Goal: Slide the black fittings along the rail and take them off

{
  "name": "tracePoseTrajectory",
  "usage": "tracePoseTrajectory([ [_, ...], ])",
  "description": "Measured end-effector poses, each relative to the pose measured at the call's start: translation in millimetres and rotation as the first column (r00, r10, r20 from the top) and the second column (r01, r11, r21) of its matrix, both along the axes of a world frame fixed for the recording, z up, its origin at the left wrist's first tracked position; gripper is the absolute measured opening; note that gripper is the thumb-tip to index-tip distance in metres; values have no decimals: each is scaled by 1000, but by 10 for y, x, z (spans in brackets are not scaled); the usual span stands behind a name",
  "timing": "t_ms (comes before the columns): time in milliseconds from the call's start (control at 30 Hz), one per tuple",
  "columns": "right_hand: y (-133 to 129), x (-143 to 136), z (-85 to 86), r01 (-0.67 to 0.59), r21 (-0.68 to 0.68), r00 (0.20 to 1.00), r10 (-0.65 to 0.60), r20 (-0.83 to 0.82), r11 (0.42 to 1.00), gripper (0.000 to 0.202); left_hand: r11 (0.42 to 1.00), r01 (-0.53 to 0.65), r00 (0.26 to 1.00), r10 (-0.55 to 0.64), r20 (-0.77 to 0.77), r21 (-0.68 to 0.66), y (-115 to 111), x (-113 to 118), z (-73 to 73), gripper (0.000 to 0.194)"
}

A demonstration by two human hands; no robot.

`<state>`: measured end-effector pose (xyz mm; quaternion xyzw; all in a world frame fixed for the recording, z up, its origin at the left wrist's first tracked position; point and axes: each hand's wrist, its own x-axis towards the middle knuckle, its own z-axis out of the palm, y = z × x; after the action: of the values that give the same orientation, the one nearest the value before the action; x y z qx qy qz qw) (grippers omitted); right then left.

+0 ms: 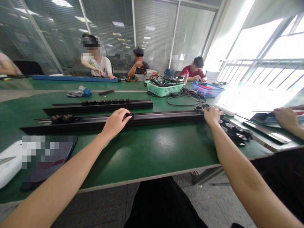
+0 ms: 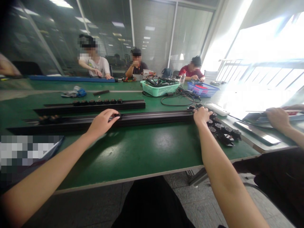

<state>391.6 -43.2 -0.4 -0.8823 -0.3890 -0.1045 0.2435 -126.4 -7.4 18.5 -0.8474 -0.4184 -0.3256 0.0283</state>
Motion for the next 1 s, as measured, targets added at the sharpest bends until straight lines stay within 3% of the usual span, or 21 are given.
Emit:
tracePoseTrajectory([
  [100, 37, -22, -4, 84, -75, 995, -80, 52, 994, 40, 1000, 8, 1000, -8, 11, -9, 14, 2, -2, 23],
  [200, 64, -26, -6, 85, -101, 995, -80, 58, 991, 43, 1000, -7, 1000, 7, 9, -9, 34, -5, -2, 21],
  [433, 49, -66, -21, 100, -17, 994, -100, -35, 995, 45, 999, -2, 999, 3, 33, -33, 59, -18, -9, 20],
  [1000, -45, -231, 87, 138, 14, 985, -136, -109, 990, 44, 998, 26, 994, -19, 105, -62, 74, 15, -33, 18],
])
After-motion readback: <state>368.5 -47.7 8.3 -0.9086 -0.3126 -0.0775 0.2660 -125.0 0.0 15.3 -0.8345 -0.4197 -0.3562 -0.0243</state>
